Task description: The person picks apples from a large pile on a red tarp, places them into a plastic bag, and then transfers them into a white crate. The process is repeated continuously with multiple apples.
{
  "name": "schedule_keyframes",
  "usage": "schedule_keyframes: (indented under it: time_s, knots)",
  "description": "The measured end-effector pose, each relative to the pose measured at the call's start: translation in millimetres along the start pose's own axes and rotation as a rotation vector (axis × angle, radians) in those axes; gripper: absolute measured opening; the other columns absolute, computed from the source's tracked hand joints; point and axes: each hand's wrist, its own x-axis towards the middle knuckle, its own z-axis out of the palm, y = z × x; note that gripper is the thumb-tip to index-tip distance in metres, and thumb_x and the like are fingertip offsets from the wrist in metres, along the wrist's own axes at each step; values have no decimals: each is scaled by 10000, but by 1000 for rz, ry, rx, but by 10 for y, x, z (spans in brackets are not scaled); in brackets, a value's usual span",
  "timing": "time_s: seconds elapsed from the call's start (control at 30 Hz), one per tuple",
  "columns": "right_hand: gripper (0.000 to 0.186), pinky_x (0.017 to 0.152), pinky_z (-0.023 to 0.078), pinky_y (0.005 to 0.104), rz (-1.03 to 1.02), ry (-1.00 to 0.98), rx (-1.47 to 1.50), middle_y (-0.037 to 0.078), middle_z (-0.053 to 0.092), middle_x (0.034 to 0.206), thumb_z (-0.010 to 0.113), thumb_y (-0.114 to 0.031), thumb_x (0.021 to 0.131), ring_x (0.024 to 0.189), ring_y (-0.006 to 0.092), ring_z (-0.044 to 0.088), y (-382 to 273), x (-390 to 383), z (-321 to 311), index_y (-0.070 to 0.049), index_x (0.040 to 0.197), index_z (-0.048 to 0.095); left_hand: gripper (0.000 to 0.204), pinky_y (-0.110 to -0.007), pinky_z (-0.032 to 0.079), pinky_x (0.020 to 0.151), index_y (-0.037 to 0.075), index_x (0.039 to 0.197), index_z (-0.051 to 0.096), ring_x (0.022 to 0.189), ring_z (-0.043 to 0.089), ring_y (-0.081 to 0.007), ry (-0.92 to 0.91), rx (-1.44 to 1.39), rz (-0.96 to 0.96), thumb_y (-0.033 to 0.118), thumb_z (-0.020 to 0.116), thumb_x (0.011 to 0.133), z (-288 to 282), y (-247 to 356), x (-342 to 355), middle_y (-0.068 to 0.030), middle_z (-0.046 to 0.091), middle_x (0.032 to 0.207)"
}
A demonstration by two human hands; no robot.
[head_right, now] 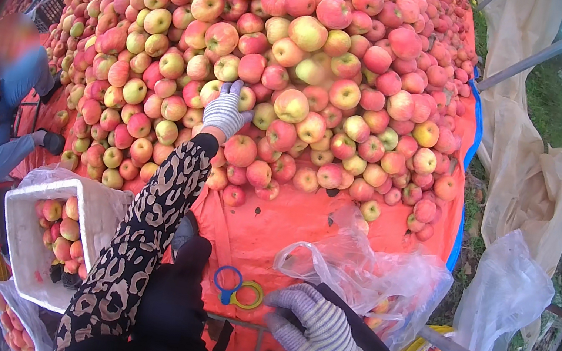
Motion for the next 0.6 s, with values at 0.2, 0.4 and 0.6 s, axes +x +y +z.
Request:
schedule_keyframes:
  time_s: [0.2, 0.4, 0.6]
  knots:
    - [203, 682, 478, 283, 227, 30, 297, 44, 598, 819, 622, -122, 861, 761, 142, 582, 148, -41, 40, -13, 1030, 597, 657, -281, 449, 414, 98, 1049, 520, 520, 562, -228, -704, -1739, -594, 705, 404, 827, -244, 17, -410, -133, 616, 794]
    - [437, 760, 518, 342, 313, 201, 1083, 110, 583, 1093, 590, -274, 905, 925, 239, 611, 445, 55, 179, -48, 1253, 450, 593, -241, 453, 465, 86, 1205, 510, 623, 593, -143, -1007, -1472, -241, 586, 364, 922, -680, 513, -1084, -103, 625, 916]
    - [483, 717, 564, 408, 302, 391, 1309, 118, 544, 1122, 697, -230, 823, 944, 264, 604, 405, 113, 90, -82, 1224, 472, 353, -262, 510, 677, 68, 1262, 491, 876, 608, -148, -771, -953, 509, 183, 510, 929, -694, 1146, -1204, -63, 582, 1073]
